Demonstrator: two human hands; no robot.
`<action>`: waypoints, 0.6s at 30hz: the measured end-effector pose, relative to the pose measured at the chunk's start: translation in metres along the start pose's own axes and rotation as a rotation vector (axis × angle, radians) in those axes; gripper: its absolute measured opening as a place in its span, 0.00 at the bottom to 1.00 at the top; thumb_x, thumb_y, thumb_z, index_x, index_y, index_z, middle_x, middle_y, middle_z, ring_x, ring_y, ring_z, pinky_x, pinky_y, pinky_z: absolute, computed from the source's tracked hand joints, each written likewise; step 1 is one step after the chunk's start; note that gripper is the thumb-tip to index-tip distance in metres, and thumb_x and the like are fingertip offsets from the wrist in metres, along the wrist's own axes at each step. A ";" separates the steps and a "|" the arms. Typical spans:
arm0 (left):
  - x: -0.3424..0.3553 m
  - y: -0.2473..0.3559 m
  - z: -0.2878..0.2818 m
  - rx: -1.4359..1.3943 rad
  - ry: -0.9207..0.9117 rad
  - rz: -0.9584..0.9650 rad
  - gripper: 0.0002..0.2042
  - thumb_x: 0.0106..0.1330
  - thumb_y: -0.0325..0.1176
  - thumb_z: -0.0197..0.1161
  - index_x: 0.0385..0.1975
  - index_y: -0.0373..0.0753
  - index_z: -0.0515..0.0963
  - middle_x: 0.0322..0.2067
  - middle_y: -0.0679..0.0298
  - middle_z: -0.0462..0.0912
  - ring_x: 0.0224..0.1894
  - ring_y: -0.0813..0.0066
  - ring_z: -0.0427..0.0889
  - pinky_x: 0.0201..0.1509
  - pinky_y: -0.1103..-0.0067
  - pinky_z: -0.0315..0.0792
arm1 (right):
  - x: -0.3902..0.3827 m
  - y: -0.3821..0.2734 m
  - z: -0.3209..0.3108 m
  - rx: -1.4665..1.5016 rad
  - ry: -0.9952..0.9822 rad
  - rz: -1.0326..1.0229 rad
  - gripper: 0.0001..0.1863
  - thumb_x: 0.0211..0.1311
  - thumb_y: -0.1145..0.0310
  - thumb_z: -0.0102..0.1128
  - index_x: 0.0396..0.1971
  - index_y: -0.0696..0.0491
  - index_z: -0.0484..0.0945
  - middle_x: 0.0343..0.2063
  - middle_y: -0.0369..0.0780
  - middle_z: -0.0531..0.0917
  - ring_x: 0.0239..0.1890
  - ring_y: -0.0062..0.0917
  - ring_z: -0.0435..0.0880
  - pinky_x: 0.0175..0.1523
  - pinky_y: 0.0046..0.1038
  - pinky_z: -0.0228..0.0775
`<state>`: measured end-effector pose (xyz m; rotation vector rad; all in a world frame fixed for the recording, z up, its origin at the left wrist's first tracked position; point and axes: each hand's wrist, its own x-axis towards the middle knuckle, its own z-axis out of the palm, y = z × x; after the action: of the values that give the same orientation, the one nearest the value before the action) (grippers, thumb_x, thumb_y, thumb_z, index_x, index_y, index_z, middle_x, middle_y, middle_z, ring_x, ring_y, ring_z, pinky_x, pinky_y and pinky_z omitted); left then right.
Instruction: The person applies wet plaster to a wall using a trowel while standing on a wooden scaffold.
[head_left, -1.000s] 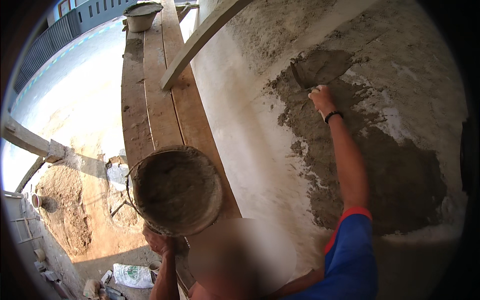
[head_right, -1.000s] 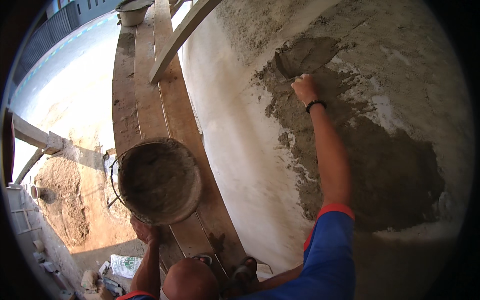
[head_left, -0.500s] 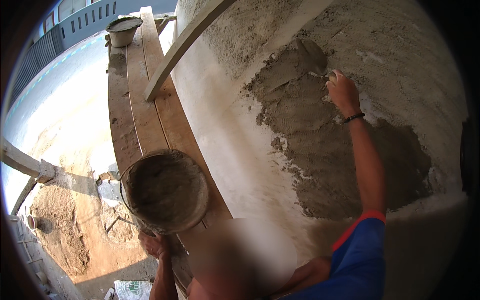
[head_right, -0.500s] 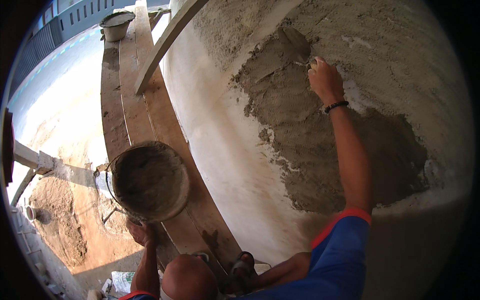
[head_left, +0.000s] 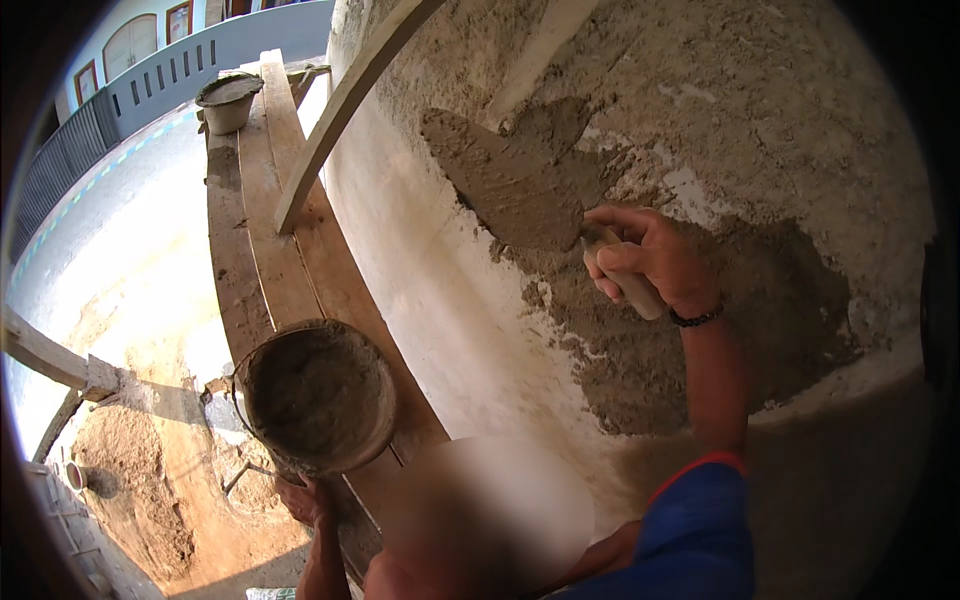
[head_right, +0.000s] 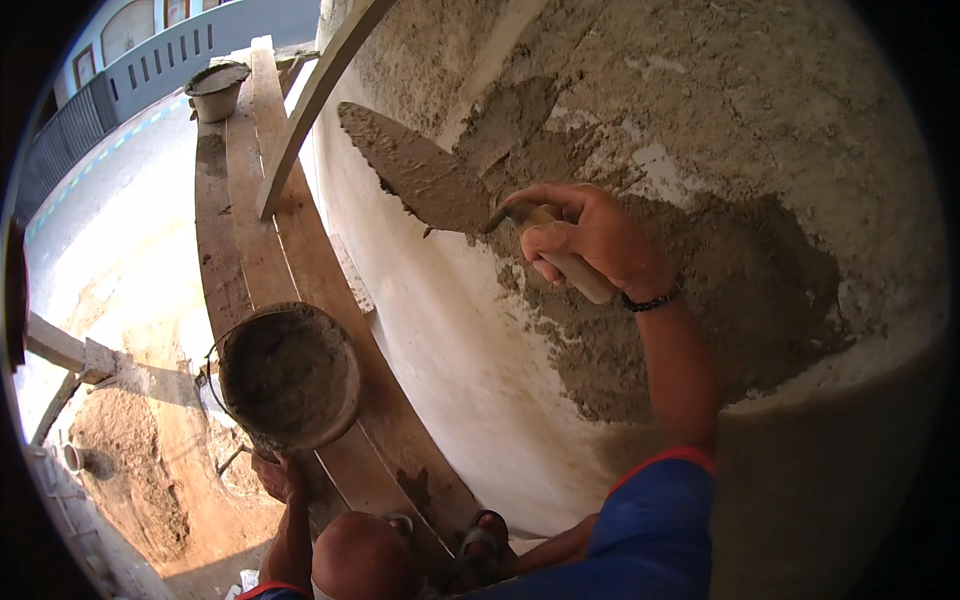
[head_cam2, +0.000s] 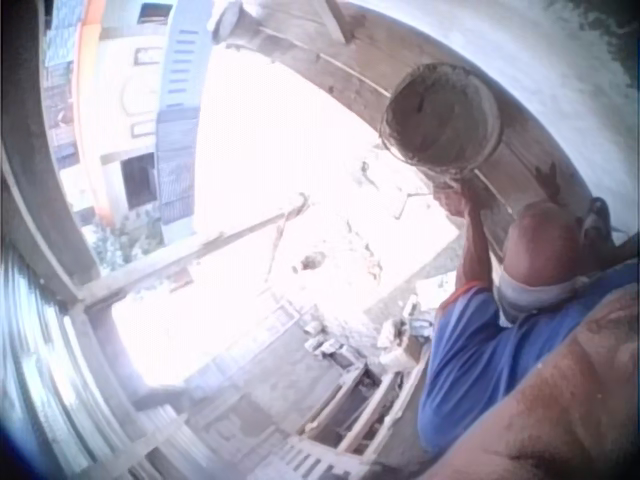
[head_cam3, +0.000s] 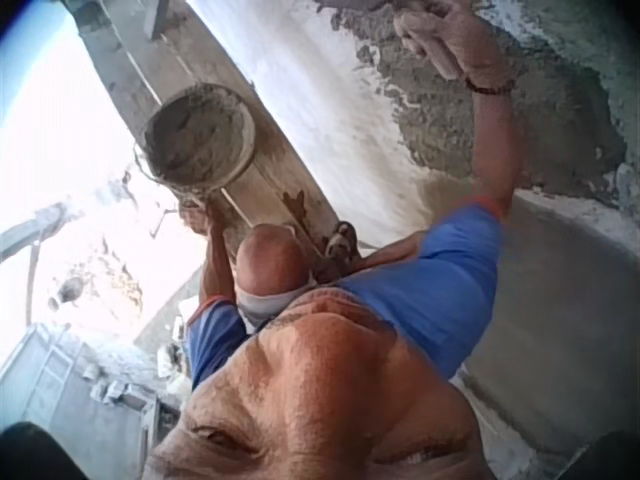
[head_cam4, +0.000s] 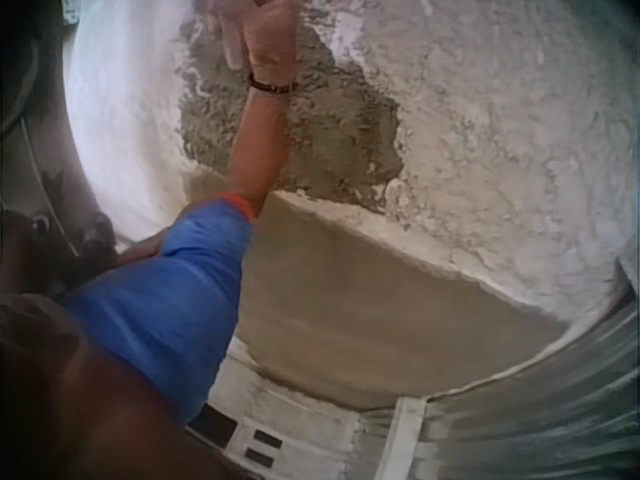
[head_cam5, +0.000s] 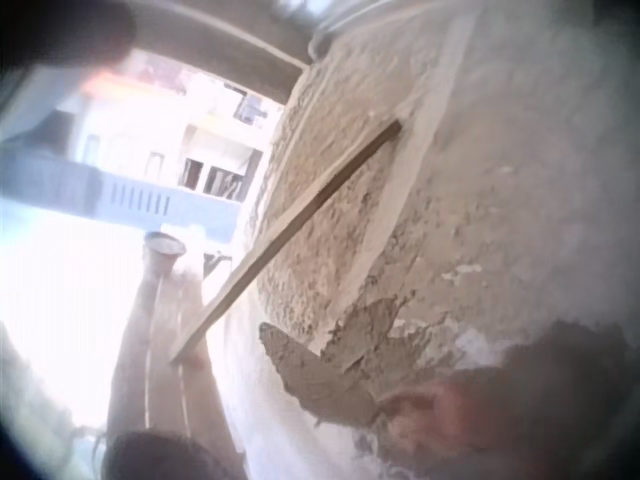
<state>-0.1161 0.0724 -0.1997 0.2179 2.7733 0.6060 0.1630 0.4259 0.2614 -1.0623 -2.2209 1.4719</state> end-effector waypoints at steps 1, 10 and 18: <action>-0.003 -0.003 0.001 0.004 -0.014 0.009 0.31 0.67 0.44 0.59 0.65 0.33 0.63 0.59 0.46 0.71 0.60 0.46 0.72 0.62 0.60 0.68 | 0.008 0.027 -0.025 0.110 0.049 0.056 0.30 0.63 0.61 0.66 0.59 0.63 0.71 0.27 0.37 0.80 0.24 0.19 0.79 0.27 0.27 0.74; -0.005 0.005 0.014 -0.036 -0.015 -0.015 0.29 0.65 0.41 0.61 0.62 0.32 0.65 0.57 0.46 0.72 0.59 0.46 0.73 0.62 0.61 0.68 | -0.010 0.026 -0.088 -0.537 0.845 0.084 0.31 0.68 0.58 0.59 0.64 0.60 0.66 0.25 0.35 0.76 0.22 0.16 0.76 0.27 0.25 0.74; -0.002 0.004 0.020 0.000 -0.026 0.029 0.28 0.65 0.46 0.60 0.60 0.34 0.67 0.54 0.47 0.74 0.57 0.46 0.74 0.59 0.60 0.68 | 0.022 0.111 0.091 -0.570 -0.183 0.148 0.28 0.58 0.67 0.65 0.59 0.55 0.72 0.32 0.40 0.79 0.30 0.25 0.81 0.37 0.31 0.76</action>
<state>-0.1076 0.0833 -0.2145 0.2640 2.7495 0.6064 0.1425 0.4032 0.1198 -1.3170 -2.8442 1.0336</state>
